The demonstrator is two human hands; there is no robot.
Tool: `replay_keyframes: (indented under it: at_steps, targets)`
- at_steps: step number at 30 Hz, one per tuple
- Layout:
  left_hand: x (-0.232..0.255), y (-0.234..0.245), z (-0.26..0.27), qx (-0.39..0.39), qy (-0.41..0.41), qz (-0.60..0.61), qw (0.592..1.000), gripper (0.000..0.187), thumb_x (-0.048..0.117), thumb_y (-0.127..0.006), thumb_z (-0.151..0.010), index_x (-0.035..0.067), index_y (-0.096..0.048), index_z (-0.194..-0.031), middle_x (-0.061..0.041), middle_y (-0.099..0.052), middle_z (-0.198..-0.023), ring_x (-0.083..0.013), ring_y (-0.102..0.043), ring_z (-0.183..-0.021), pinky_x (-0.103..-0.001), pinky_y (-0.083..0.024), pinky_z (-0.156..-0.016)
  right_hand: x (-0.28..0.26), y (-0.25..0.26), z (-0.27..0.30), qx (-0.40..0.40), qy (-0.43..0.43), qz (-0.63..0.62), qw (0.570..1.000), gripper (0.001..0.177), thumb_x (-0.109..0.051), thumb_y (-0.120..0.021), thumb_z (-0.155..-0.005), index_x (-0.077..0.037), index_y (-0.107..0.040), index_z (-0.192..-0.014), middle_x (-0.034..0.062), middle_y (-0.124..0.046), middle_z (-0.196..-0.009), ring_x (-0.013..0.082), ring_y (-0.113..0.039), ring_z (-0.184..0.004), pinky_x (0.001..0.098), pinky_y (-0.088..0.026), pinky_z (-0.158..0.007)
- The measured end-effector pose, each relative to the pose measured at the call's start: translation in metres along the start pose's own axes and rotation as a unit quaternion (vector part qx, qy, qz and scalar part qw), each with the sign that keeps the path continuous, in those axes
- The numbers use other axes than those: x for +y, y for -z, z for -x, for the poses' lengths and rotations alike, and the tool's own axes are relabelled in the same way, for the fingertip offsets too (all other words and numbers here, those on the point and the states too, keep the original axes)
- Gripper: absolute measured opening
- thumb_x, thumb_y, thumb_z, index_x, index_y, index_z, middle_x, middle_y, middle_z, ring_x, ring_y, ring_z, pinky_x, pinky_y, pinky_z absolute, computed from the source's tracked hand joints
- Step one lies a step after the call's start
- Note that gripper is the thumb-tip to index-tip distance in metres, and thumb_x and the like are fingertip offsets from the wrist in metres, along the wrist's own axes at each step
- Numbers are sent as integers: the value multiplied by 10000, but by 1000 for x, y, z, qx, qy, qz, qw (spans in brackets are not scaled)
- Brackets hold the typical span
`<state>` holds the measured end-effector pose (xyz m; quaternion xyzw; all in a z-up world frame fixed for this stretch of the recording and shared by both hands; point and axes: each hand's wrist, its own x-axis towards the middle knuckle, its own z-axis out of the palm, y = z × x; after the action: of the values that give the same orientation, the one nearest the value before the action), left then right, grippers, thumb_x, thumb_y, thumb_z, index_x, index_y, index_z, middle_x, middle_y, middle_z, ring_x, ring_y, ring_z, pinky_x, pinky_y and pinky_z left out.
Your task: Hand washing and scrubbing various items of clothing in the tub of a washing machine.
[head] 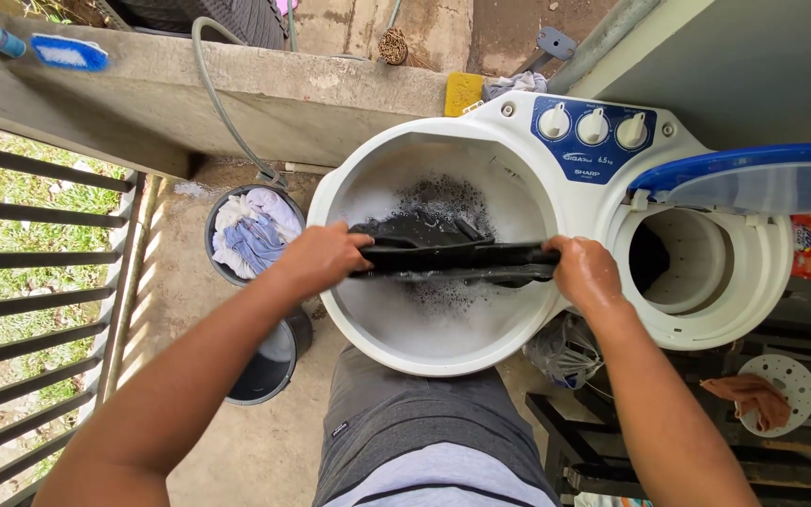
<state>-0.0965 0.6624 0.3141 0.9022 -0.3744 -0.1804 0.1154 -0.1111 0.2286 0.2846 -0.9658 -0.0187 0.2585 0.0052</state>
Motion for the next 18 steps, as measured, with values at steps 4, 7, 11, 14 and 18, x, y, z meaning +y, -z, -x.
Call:
replay_keyframes:
  at_steps: [4,7,11,14,18]
  targets:
    - [14,-7,-6,8,58,-4,998,200,47,-674,-836,104,-763,-1005,-77,-667,-1250,-342,-677,-899,-466,-586,-749,-42,7,-3,41,-16,-55,997,637,24,-586,-926,-252,-600,-1500,176,-694,-1189,372,-696,-1046,464,-564,-921]
    - [3,-18,-22,19,150,91,984,210,-70,-681,-697,-26,-656,-900,-236,-598,-1212,-438,-678,-818,-533,-558,-719,-67,13,-11,-39,-40,-37,998,964,5,-720,-731,-138,-326,-1599,235,-532,-1287,428,-672,-979,489,-560,-827]
    - [-28,-91,-52,135,271,103,948,222,-30,-700,-698,-24,-643,-912,-266,-583,-1171,-476,-668,-868,-540,-552,-782,-66,-47,-45,-36,-52,-29,998,881,-30,-624,-912,-374,-318,-1664,194,-545,-1325,403,-674,-1079,478,-577,-896]
    - [-46,-162,-81,46,338,49,939,133,26,-680,-840,27,-677,-973,-217,-601,-1219,-420,-701,-963,-509,-577,-852,-70,-106,-78,-1,-45,-49,998,701,-102,-617,-966,-494,-501,-1535,148,-487,-1471,388,-586,-1247,463,-552,-994]
    - [-32,-207,-120,-7,334,46,942,325,21,-639,-914,38,-611,-1238,-246,-545,-1319,-378,-723,-865,-475,-598,-757,-119,-112,-95,-132,-133,-103,977,677,-628,-699,-902,-442,-430,-1495,156,-182,-1615,465,-223,-1448,532,-407,-1085]
